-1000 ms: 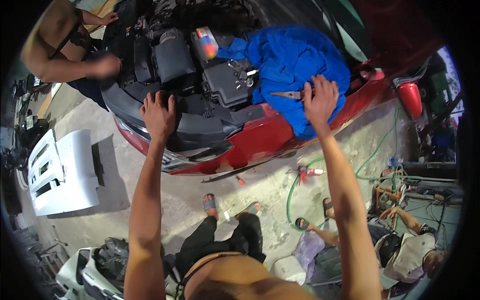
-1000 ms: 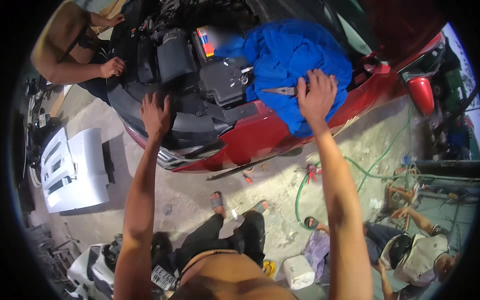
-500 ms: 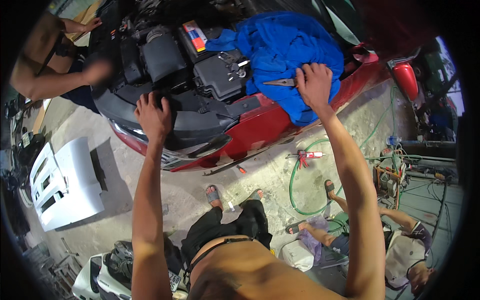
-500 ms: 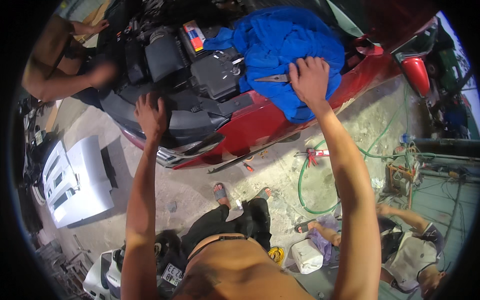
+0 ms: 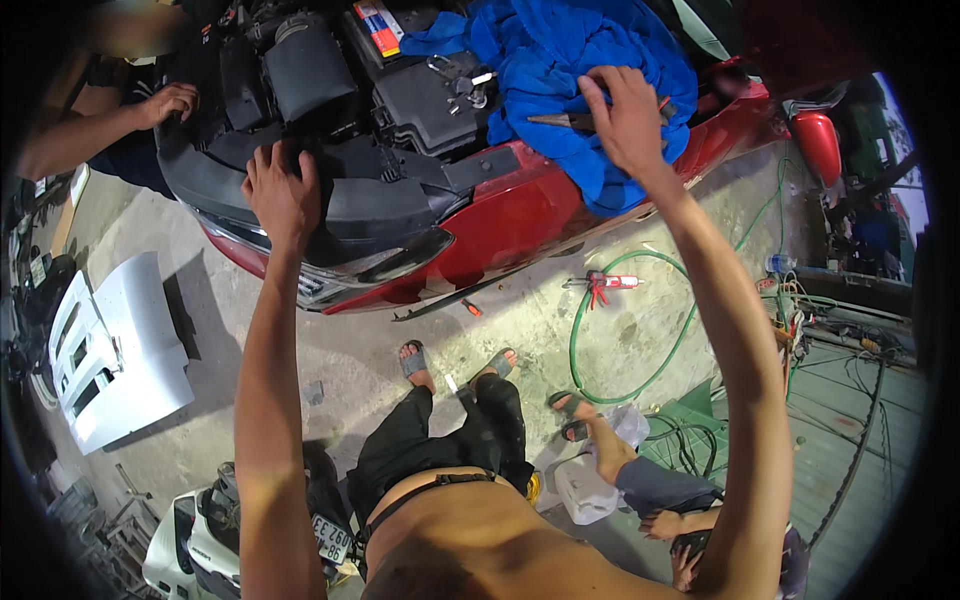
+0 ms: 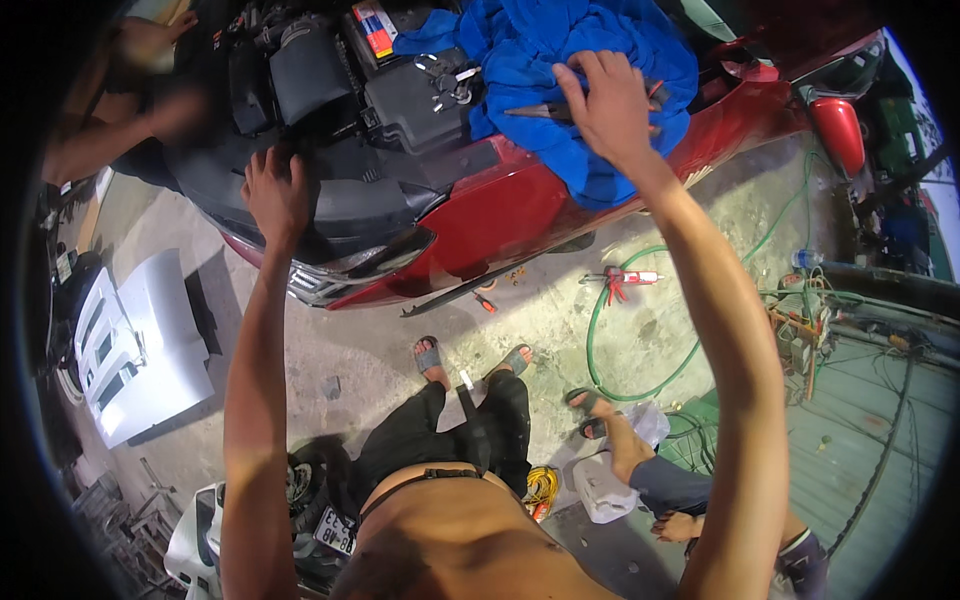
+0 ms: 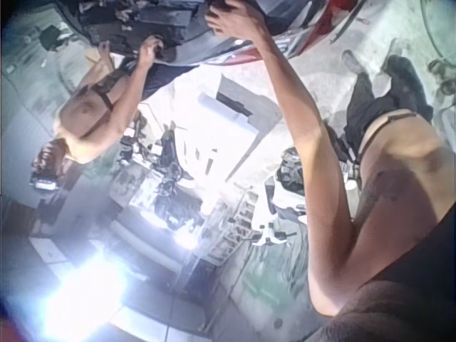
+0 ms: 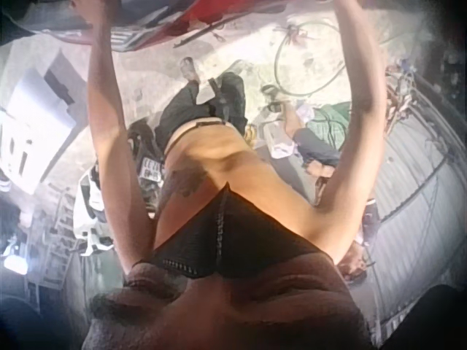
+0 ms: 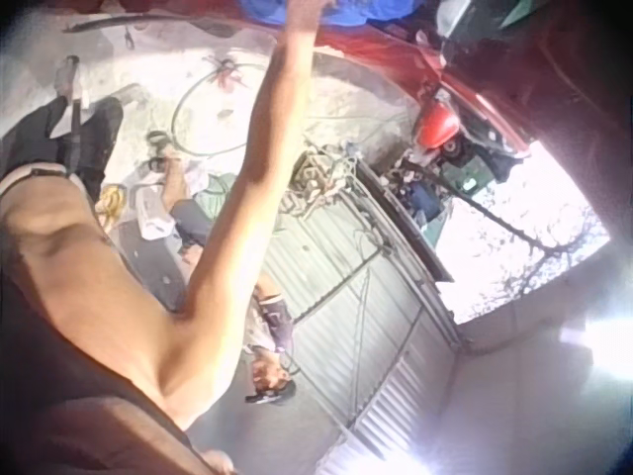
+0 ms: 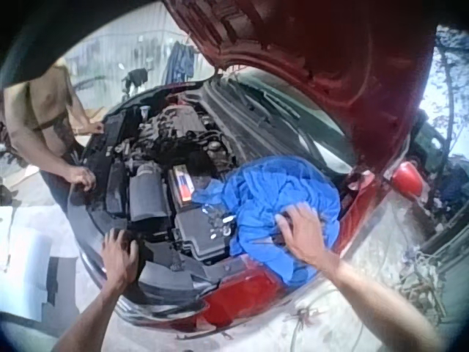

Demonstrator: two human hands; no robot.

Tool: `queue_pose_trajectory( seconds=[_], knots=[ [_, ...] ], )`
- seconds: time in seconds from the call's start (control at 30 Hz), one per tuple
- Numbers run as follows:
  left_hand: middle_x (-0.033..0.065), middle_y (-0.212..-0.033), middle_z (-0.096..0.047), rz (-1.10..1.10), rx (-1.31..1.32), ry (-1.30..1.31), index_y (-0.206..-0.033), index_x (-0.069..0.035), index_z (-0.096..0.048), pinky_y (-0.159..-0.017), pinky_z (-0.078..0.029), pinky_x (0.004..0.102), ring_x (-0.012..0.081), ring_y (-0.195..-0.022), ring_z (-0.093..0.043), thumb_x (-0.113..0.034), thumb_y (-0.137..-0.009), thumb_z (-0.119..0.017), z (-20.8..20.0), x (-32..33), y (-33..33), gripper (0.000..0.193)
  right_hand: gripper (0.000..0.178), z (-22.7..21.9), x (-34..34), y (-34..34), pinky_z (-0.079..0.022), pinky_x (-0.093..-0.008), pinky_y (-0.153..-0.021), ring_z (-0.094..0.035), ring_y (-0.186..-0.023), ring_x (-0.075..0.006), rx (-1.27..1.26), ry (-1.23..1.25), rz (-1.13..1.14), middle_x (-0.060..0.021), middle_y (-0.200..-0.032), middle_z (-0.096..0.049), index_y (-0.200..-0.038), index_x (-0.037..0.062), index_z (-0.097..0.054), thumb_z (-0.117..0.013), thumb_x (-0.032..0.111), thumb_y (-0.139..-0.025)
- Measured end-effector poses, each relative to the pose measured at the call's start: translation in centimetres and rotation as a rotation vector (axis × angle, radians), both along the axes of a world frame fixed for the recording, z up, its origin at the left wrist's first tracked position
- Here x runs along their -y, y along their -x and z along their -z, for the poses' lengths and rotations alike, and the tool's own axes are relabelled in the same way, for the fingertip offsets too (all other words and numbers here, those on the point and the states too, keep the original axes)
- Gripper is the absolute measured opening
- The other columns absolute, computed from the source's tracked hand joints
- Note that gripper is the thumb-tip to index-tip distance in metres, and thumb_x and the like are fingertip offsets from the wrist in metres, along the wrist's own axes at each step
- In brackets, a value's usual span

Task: The person works on a red car in a garage, first removing a black plastic trim piece from the rear wheel arch using a screwdriver. They then move to the front of the car and use a wrench to tighten bolts on the engine bay components.

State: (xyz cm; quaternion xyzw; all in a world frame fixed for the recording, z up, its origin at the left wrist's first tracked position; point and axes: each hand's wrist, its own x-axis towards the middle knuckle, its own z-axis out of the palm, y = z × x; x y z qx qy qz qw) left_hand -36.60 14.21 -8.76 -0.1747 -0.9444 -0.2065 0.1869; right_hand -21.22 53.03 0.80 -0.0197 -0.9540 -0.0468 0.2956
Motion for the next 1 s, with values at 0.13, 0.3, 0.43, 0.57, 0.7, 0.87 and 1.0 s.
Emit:
queue_pose_trajectory(
  seconds=[0.13,0.3,0.43,0.57,0.7,0.87,1.0],
  knots=[
    [0.0124,-0.112,-0.058,-0.007,-0.032,0.004,-0.111,-0.011,-0.064,-0.098,-0.037,0.045,0.031,-0.112,-0.053,-0.033,-0.089,-0.054,0.5,0.0,0.3,0.033,0.032,3.1,0.9,0.1,-0.043,-0.0411,-0.077,-0.055,-0.09,-0.0285,-0.119,0.053,0.133,-0.0077,-0.09,-0.059,-0.095,0.0116,-0.067,-0.06,0.043,-0.091],
    [0.0119,-0.114,-0.059,-0.018,-0.014,0.028,-0.112,-0.013,-0.066,-0.099,-0.037,0.0457,0.0313,-0.114,-0.053,-0.036,-0.089,-0.054,1.4,0.7,1.0,0.035,0.03,2.5,1.8,0.0,-0.045,-0.0423,-0.08,-0.057,-0.091,-0.0318,-0.096,0.077,0.151,-0.0106,-0.094,-0.062,-0.096,0.0125,-0.068,-0.06,0.041,-0.091],
    [0.0113,-0.116,-0.06,-0.005,-0.005,0.012,-0.112,-0.013,-0.067,-0.101,-0.036,0.0447,0.03,-0.115,-0.054,-0.037,-0.09,-0.051,1.3,0.4,1.0,0.036,0.027,2.0,2.5,-0.1,-0.043,-0.0467,-0.085,-0.054,-0.096,-0.036,-0.081,0.136,0.204,-0.0167,-0.095,-0.057,-0.092,0.006,-0.063,-0.063,0.032,-0.088],
    [0.0108,-0.115,-0.061,0.002,0.0,-0.01,-0.111,-0.013,-0.068,-0.102,-0.035,0.0443,0.0296,-0.115,-0.054,-0.038,-0.09,-0.05,1.2,0.3,0.9,0.037,0.025,1.9,2.5,0.0,-0.043,-0.0464,-0.084,-0.053,-0.095,-0.036,-0.074,0.131,0.229,-0.0162,-0.093,-0.056,-0.09,0.0058,-0.063,-0.063,0.031,-0.088],
    [0.0103,-0.114,-0.061,-0.001,-0.012,-0.017,-0.11,-0.013,-0.069,-0.102,-0.035,0.0445,0.0298,-0.115,-0.054,-0.038,-0.09,-0.05,1.2,0.4,0.8,0.037,0.025,2.1,2.5,0.0,-0.043,-0.0465,-0.084,-0.053,-0.095,-0.036,-0.073,0.138,0.231,-0.0164,-0.093,-0.056,-0.09,0.0057,-0.063,-0.062,0.031,-0.089],
    [0.0103,-0.114,-0.062,0.012,-0.026,-0.037,-0.109,-0.014,-0.069,-0.101,-0.035,0.0447,0.0302,-0.115,-0.054,-0.038,-0.09,-0.05,1.7,0.6,1.0,0.037,0.026,2.2,2.6,-0.1,-0.043,-0.0469,-0.084,-0.053,-0.095,-0.0361,-0.078,0.133,0.256,-0.017,-0.093,-0.056,-0.091,0.0052,-0.064,-0.062,0.031,-0.089],
    [0.0105,-0.116,-0.062,0.018,-0.021,-0.042,-0.108,-0.014,-0.07,-0.101,-0.036,0.0452,0.0304,-0.114,-0.055,-0.038,-0.089,-0.05,1.9,0.6,1.1,0.036,0.026,2.2,2.6,-0.1,-0.043,-0.0471,-0.083,-0.054,-0.095,-0.0363,-0.083,0.137,0.245,-0.0171,-0.093,-0.056,-0.09,0.005,-0.064,-0.062,0.031,-0.089]
  ],
)
